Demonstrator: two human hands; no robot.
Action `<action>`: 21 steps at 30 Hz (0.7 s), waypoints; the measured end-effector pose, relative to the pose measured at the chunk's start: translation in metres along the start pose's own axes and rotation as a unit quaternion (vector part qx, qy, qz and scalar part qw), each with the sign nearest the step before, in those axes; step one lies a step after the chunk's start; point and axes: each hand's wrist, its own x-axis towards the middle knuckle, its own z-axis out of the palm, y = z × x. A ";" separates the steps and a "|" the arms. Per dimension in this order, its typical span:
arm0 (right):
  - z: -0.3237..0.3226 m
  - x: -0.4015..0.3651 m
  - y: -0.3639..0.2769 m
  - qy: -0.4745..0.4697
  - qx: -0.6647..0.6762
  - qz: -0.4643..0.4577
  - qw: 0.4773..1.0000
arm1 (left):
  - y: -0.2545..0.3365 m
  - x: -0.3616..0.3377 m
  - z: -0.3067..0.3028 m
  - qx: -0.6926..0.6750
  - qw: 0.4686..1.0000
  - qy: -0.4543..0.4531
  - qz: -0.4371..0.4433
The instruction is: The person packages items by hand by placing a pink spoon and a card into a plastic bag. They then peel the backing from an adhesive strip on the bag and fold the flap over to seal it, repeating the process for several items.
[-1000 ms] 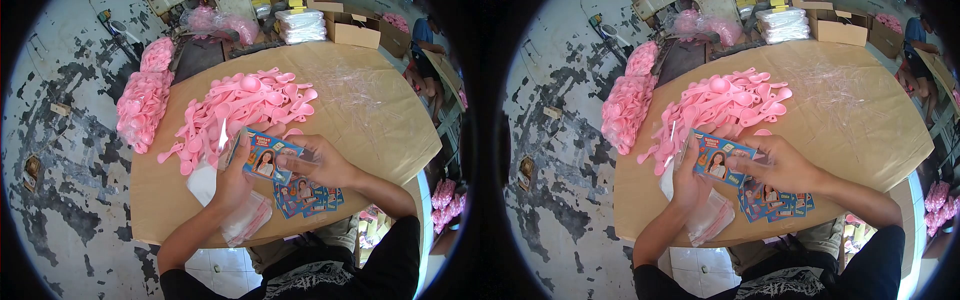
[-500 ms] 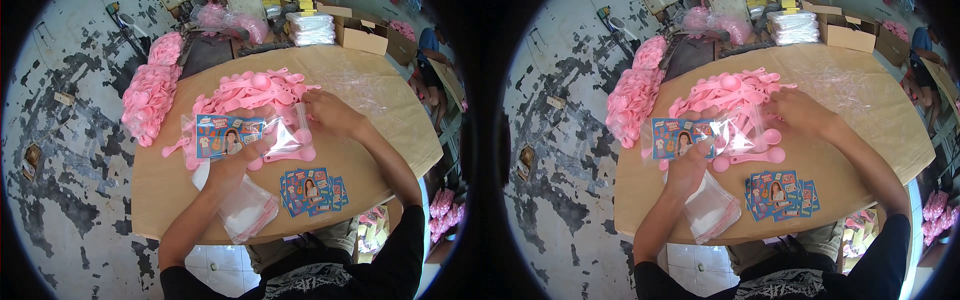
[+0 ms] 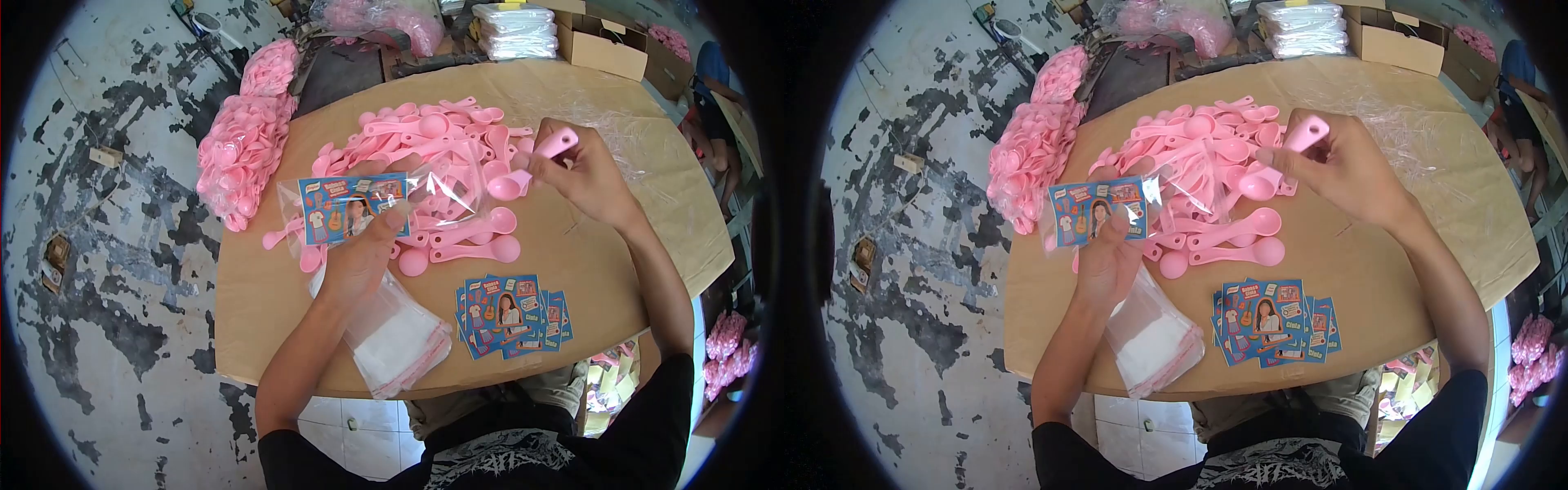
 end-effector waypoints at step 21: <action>0.027 -0.019 -0.029 0.006 0.356 0.024 0.934 | -0.005 -0.005 0.007 0.016 0.999 -0.028 -0.033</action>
